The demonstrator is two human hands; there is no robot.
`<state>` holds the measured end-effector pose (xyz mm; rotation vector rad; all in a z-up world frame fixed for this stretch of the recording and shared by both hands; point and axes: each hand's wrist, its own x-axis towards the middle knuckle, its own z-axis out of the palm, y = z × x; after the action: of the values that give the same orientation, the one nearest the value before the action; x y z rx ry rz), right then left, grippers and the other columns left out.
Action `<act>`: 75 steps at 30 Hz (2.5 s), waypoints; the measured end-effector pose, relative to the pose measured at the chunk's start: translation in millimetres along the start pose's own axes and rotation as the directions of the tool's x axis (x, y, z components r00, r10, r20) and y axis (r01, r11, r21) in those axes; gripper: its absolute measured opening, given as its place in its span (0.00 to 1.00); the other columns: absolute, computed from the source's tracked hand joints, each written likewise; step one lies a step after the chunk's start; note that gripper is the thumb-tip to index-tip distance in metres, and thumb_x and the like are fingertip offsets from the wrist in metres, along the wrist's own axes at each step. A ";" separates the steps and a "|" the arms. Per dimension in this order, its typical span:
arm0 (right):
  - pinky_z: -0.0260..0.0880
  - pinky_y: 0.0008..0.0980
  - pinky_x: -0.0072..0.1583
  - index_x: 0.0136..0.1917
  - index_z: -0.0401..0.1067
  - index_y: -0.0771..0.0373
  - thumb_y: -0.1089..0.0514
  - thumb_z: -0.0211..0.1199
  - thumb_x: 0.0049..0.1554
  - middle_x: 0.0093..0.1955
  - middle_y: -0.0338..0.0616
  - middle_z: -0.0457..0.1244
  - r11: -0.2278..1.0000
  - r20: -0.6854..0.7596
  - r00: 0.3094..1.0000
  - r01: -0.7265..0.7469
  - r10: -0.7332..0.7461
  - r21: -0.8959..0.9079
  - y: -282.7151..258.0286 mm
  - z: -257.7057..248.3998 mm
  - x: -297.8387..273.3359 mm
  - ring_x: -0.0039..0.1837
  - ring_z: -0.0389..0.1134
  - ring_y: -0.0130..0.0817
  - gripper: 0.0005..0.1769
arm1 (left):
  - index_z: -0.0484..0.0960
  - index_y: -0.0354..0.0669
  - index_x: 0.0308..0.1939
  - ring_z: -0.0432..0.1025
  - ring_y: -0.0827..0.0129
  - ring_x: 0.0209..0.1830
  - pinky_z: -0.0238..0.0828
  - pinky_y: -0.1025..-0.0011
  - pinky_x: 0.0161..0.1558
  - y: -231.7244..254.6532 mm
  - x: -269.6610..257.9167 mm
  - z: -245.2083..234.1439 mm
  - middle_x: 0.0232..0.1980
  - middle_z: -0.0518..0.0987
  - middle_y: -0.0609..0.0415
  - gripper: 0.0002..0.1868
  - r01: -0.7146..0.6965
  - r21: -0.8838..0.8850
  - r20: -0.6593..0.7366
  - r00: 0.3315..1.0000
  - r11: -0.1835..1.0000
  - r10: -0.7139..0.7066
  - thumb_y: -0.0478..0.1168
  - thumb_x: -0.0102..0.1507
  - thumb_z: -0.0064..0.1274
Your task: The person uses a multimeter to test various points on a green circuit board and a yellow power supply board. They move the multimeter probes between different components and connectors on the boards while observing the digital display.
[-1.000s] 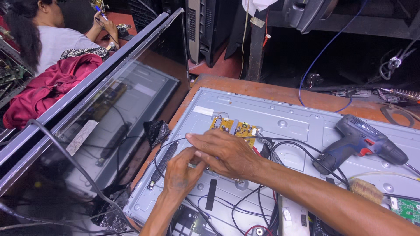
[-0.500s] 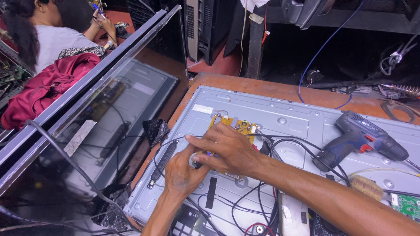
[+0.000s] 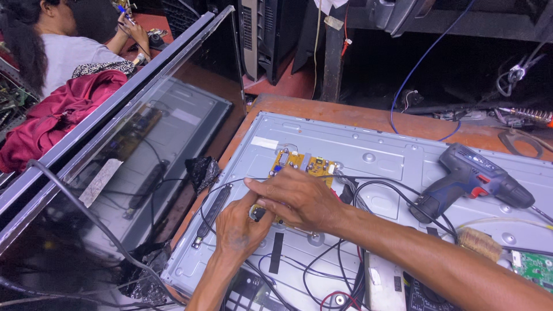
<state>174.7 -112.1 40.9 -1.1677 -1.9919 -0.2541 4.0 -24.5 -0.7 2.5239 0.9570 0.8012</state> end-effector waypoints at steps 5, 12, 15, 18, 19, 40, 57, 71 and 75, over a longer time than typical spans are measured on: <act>0.68 0.43 0.59 0.74 0.60 0.63 0.52 0.52 0.70 0.64 0.44 0.69 0.999 0.000 1.000 0.028 -0.029 0.039 0.2 -0.3 0.1 0.53 0.66 0.45 0.23 | 0.76 0.59 0.61 0.78 0.47 0.33 0.70 0.50 0.30 -8.4 1.9 7.1 0.38 0.87 0.58 0.30 0.092 -0.013 0.043 0.995 0.996 -0.091 0.58 0.56 0.54; 0.78 0.35 0.47 0.72 0.68 0.53 0.56 0.58 0.65 0.54 0.48 0.73 0.940 0.131 0.960 -0.269 0.246 0.212 -4.8 -7.8 7.4 0.52 0.76 0.41 0.22 | 0.82 0.59 0.29 0.83 0.60 0.32 0.80 0.63 0.34 -11.0 -2.0 11.8 0.24 0.86 0.66 0.05 -0.110 -0.182 -0.154 0.985 0.977 0.082 0.45 0.60 0.61; 0.78 0.33 0.45 0.71 0.70 0.52 0.57 0.60 0.63 0.50 0.49 0.74 0.935 0.128 0.953 -0.297 0.276 0.195 -5.0 -8.3 9.1 0.47 0.76 0.39 0.23 | 0.80 0.55 0.26 0.82 0.55 0.29 0.79 0.61 0.32 -1.4 -1.9 2.6 0.23 0.85 0.60 0.08 -0.119 -0.195 -0.098 0.990 0.974 0.101 0.43 0.61 0.59; 0.79 0.36 0.45 0.71 0.69 0.56 0.58 0.59 0.64 0.50 0.53 0.73 0.934 0.139 0.952 -0.298 0.274 0.198 -10.8 -11.5 13.3 0.47 0.76 0.41 0.22 | 0.79 0.50 0.25 0.80 0.48 0.27 0.76 0.57 0.27 7.7 1.5 -4.4 0.21 0.82 0.50 0.09 -0.116 -0.214 -0.115 0.989 0.970 0.093 0.40 0.60 0.58; 0.79 0.36 0.45 0.71 0.69 0.56 0.58 0.59 0.64 0.50 0.53 0.73 0.933 0.136 0.951 -0.300 0.277 0.198 -12.4 -11.6 11.3 0.47 0.76 0.41 0.22 | 0.79 0.50 0.25 0.80 0.48 0.27 0.76 0.57 0.27 4.9 -1.6 0.1 0.21 0.82 0.50 0.09 -0.119 -0.214 -0.112 0.989 0.970 0.096 0.40 0.60 0.58; 0.81 0.40 0.43 0.69 0.72 0.60 0.62 0.63 0.60 0.52 0.53 0.74 0.963 0.065 0.983 -0.180 0.170 0.202 -30.4 -17.3 7.8 0.47 0.78 0.46 0.23 | 0.80 0.47 0.28 0.81 0.52 0.28 0.78 0.62 0.24 -0.1 -16.2 21.6 0.22 0.81 0.48 0.10 -0.195 -0.210 -0.188 0.970 0.958 0.156 0.40 0.65 0.55; 0.82 0.37 0.39 0.66 0.74 0.59 0.61 0.63 0.58 0.45 0.54 0.75 0.958 0.092 0.959 -0.275 0.268 0.079 -38.1 -19.4 26.4 0.42 0.79 0.43 0.22 | 0.77 0.47 0.26 0.80 0.59 0.23 0.77 0.68 0.23 5.7 -6.4 9.6 0.20 0.80 0.52 0.12 -0.215 -0.298 -0.135 0.974 0.930 0.182 0.34 0.65 0.51; 0.74 0.32 0.51 0.72 0.65 0.61 0.57 0.60 0.65 0.52 0.40 0.72 0.993 0.125 0.991 -0.034 0.048 -0.111 -75.6 -88.0 -11.8 0.47 0.74 0.37 0.23 | 0.74 0.42 0.40 0.76 0.40 0.32 0.68 0.47 0.28 71.0 -41.5 -25.6 0.33 0.81 0.44 0.06 -0.261 -0.299 0.065 0.954 0.918 0.292 0.39 0.63 0.52; 0.74 0.33 0.50 0.70 0.66 0.63 0.56 0.59 0.66 0.56 0.42 0.71 0.982 0.155 0.988 0.012 0.017 -0.188 -92.6 -110.7 -32.7 0.45 0.73 0.36 0.21 | 0.75 0.45 0.56 0.78 0.46 0.36 0.71 0.48 0.27 100.8 -52.3 -48.7 0.42 0.83 0.50 0.16 -0.296 -0.299 0.195 0.912 0.907 0.362 0.45 0.66 0.51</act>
<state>167.6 -242.7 110.1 -1.3446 -2.1386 -0.3665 -7.2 -128.3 65.4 2.4999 0.3162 0.6319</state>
